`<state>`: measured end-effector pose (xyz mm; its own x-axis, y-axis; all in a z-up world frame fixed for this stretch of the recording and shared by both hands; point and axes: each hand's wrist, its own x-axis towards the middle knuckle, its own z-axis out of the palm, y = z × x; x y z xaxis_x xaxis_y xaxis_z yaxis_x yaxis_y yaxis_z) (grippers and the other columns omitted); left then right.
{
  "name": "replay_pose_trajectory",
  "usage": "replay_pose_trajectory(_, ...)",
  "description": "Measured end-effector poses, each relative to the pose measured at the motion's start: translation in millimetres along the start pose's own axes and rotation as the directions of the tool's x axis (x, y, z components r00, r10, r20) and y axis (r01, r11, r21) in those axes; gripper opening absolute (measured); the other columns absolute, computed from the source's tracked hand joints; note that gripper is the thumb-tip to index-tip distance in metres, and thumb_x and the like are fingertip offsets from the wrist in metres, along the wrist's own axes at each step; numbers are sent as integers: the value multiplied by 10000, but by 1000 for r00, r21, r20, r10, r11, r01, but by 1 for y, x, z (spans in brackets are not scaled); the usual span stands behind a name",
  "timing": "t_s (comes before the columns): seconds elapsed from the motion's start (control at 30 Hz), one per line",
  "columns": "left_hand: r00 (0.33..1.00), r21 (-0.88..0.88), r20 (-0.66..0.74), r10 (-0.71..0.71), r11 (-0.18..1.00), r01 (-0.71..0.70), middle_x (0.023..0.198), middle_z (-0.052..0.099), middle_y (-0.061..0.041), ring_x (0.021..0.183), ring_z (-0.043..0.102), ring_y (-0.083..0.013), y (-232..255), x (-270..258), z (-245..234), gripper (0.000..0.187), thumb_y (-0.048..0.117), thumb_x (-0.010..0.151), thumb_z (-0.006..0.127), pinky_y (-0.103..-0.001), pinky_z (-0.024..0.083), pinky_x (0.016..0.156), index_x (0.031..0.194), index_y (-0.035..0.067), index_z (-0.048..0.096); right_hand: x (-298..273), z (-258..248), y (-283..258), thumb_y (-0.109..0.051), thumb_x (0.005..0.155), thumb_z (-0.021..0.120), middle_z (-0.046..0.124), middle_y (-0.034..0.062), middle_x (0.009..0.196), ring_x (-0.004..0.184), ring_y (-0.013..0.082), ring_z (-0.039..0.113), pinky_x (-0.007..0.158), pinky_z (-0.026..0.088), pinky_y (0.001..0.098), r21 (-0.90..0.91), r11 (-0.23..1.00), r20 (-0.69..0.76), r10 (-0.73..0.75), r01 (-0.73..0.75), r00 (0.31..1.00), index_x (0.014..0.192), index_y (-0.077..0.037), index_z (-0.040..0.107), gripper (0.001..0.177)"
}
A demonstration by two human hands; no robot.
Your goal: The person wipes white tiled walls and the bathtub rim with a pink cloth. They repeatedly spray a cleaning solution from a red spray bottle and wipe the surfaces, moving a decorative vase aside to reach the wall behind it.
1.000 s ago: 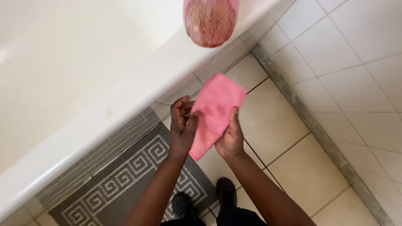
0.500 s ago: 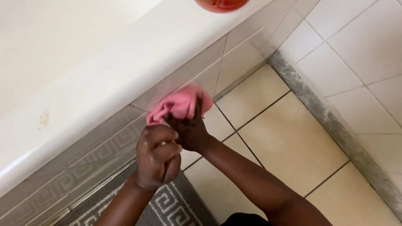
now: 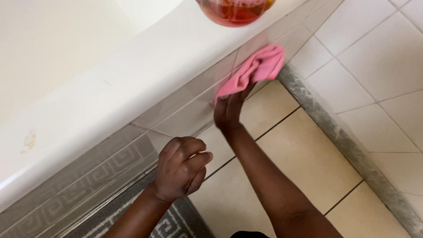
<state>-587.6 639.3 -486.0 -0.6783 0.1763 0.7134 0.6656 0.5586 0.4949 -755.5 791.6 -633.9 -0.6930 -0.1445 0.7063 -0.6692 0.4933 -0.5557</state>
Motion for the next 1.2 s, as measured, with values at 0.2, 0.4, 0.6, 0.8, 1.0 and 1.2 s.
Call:
replay_pose_trajectory(0.2, 999, -61, 3, 50, 997, -50, 1118, 613, -82, 972, 624, -274, 1, 16, 43, 420, -19, 831, 693, -417, 540, 835, 1214, 92, 565, -37, -8, -7, -172, 1066, 477, 0, 317, 1690, 1596, 513, 19, 1331, 56, 603, -146, 988, 221, 80, -48, 972, 1616, 55, 60, 727)
replay_pose_trajectory(0.4, 997, -91, 37, 63, 994, -59, 1117, 607, -90, 1007, 624, -287, -5, 30, 72, 420, -29, 823, 652, -434, 532, 864, 1213, 93, 560, 46, -39, 28, -64, 1009, 466, 2, 251, 1724, 1617, 432, -8, 1347, 10, 516, -74, 992, 106, -91, 100, 990, 1631, 49, 84, 738)
replay_pose_trajectory(0.6, 997, -83, 65, 41, 996, -36, 1150, 606, -77, 1042, 619, -272, -6, 41, 85, 426, -33, 855, 637, -426, 508, 912, 1256, 91, 567, 44, -60, 68, 14, 893, 414, -42, 277, 1733, 1642, 465, -41, 1371, 15, 536, 67, 990, 25, 127, -128, 992, 1629, 69, 56, 820)
replay_pose_trajectory(0.8, 999, -49, 28, 46, 998, -45, 1199, 591, -101, 1114, 594, -279, -16, 54, 111, 460, -30, 844, 613, -439, 457, 979, 1287, 82, 562, 32, -47, 59, -180, 1100, 389, -73, 242, 1739, 1647, 404, -61, 1387, 17, 512, -63, 991, 127, 129, -121, 984, 1673, -12, -29, 729)
replay_pose_trajectory(1.0, 999, -75, 44, -25, 997, 29, 1211, 587, -89, 1126, 599, -269, -7, 43, 105, 477, -88, 845, 563, -429, 461, 973, 1286, 93, 548, 91, -70, 106, -146, 1046, 399, -76, 226, 1743, 1568, 403, 20, 1296, 69, 506, -52, 997, 9, 63, -62, 998, 1673, -25, -26, 766)
replay_pose_trajectory(1.2, 992, -77, 50, -113, 990, 117, 1199, 590, -108, 1080, 590, -272, -7, 33, 102, 499, -113, 823, 556, -424, 479, 947, 1279, 90, 556, 123, -101, 183, -111, 993, 408, -80, 211, 1746, 1490, 403, 100, 1205, 120, 500, 94, 979, -114, 189, -179, 975, 1672, -38, -24, 808)
